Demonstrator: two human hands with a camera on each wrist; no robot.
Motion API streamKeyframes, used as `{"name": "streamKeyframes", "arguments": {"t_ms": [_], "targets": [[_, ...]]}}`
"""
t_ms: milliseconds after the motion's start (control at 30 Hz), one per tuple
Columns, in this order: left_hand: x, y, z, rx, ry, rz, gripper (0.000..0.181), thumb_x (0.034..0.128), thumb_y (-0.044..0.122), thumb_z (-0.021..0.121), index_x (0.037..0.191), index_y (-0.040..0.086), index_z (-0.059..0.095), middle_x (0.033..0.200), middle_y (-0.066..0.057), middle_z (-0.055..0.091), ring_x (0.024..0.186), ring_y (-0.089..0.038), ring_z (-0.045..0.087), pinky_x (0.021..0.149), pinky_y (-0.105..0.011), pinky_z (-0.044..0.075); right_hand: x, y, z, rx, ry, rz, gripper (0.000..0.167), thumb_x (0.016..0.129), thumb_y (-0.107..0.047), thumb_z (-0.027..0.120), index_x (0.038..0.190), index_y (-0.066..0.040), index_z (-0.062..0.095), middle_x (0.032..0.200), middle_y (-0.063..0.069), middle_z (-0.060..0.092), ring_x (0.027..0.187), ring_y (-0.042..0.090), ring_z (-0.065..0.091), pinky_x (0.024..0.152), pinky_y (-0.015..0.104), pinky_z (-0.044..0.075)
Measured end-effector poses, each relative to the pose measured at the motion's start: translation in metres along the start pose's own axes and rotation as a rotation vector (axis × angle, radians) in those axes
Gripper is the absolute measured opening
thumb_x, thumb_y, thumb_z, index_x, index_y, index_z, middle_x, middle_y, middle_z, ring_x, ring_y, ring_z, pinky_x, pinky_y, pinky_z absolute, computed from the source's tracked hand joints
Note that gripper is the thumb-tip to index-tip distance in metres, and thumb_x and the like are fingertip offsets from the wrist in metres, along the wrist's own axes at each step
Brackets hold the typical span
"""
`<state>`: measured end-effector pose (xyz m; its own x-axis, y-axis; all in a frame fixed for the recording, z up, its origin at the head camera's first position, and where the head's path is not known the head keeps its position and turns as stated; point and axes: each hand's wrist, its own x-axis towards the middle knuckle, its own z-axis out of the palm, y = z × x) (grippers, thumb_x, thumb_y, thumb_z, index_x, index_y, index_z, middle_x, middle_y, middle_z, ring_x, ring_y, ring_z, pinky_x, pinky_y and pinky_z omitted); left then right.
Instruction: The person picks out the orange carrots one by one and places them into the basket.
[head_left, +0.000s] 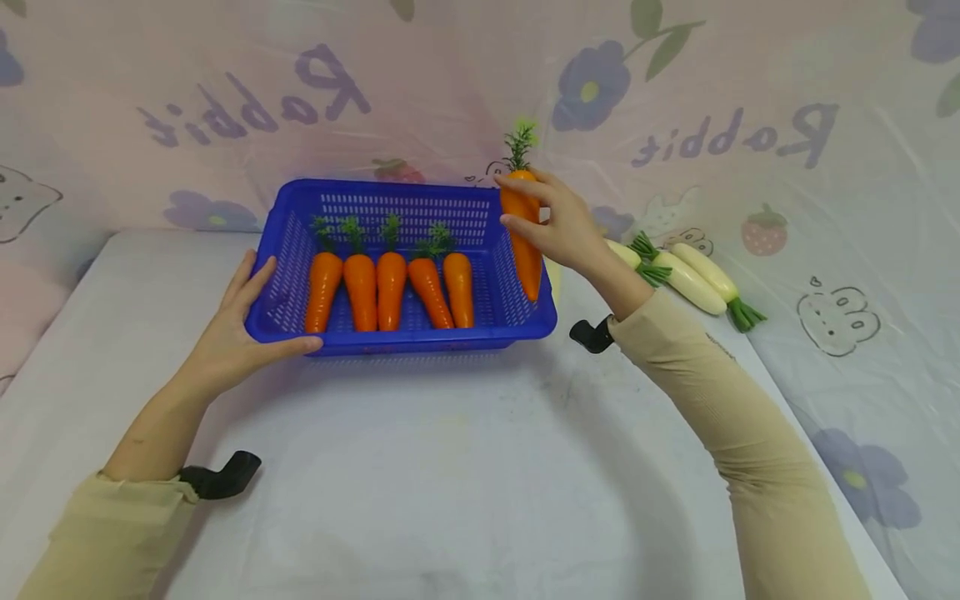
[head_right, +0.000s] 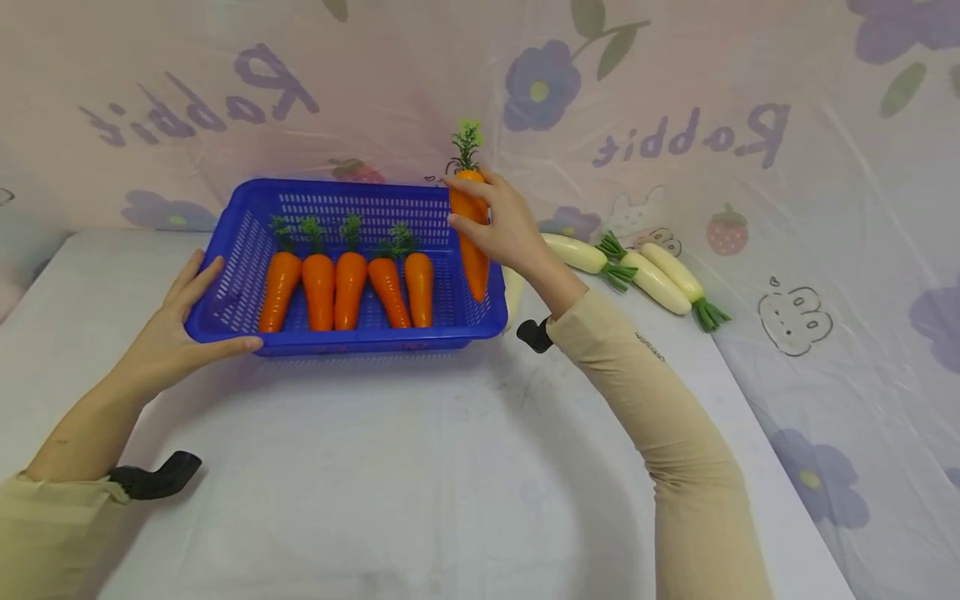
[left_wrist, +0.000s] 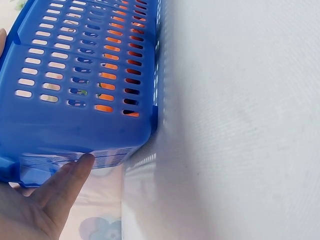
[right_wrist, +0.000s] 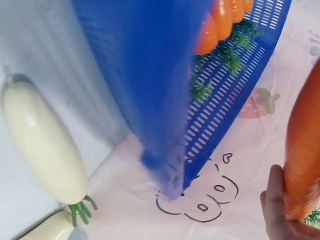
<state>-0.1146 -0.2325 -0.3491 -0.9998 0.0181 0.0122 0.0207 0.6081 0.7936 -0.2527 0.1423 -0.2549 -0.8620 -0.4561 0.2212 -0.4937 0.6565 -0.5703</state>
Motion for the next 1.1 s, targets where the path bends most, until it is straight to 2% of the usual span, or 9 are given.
{"name": "streamKeyframes", "arguments": {"t_ms": [200, 467, 600, 800, 1100], "targets": [[0.001, 0.000, 0.000, 0.004, 0.003, 0.005, 0.110, 0.0765, 0.035, 0.080, 0.155, 0.032, 0.002, 0.160, 0.007, -0.018, 0.147, -0.037, -0.013, 0.106, -0.076, 0.003, 0.017, -0.005, 0.001, -0.008, -0.060, -0.036, 0.052, 0.095, -0.020, 0.059, 0.145, -0.017, 0.044, 0.157, 0.016, 0.022, 0.135, 0.035, 0.039, 0.101, 0.049, 0.048], [0.001, 0.000, 0.000, 0.007, 0.007, 0.004, 0.110, 0.0766, 0.035, 0.080, 0.155, 0.031, 0.002, 0.160, 0.005, -0.018, 0.147, -0.039, -0.012, 0.105, -0.076, 0.004, 0.030, -0.010, 0.003, -0.030, -0.125, -0.028, 0.054, 0.094, -0.016, 0.057, 0.146, -0.015, 0.042, 0.152, 0.016, 0.031, 0.136, 0.034, 0.036, 0.112, 0.050, 0.034], [0.000, 0.000, 0.000, 0.011, 0.008, 0.002, 0.110, 0.0764, 0.036, 0.080, 0.155, 0.032, 0.002, 0.160, 0.006, -0.018, 0.147, -0.039, -0.012, 0.105, -0.077, 0.005, 0.037, -0.009, 0.006, -0.031, -0.170, 0.008, 0.056, 0.092, -0.015, 0.057, 0.146, -0.016, 0.043, 0.152, 0.015, 0.031, 0.138, 0.032, 0.032, 0.115, 0.048, 0.030], [0.000, -0.001, 0.001, -0.007, 0.007, 0.001, 0.110, 0.0763, 0.035, 0.080, 0.155, 0.032, 0.003, 0.160, 0.007, -0.018, 0.147, -0.038, -0.013, 0.105, -0.077, 0.003, 0.049, -0.003, 0.015, 0.027, -0.250, 0.060, 0.059, 0.091, -0.012, 0.058, 0.147, -0.016, 0.041, 0.150, 0.013, 0.038, 0.133, 0.031, 0.039, 0.110, 0.045, 0.038], [0.000, -0.001, 0.001, -0.020, 0.013, 0.015, 0.110, 0.0758, 0.033, 0.080, 0.155, 0.032, 0.003, 0.160, 0.007, -0.018, 0.147, -0.038, -0.013, 0.105, -0.077, 0.002, 0.055, 0.003, 0.027, 0.016, -0.301, 0.108, 0.058, 0.090, -0.009, 0.060, 0.145, -0.013, 0.044, 0.146, 0.015, 0.043, 0.129, 0.030, 0.043, 0.107, 0.043, 0.042]]}}
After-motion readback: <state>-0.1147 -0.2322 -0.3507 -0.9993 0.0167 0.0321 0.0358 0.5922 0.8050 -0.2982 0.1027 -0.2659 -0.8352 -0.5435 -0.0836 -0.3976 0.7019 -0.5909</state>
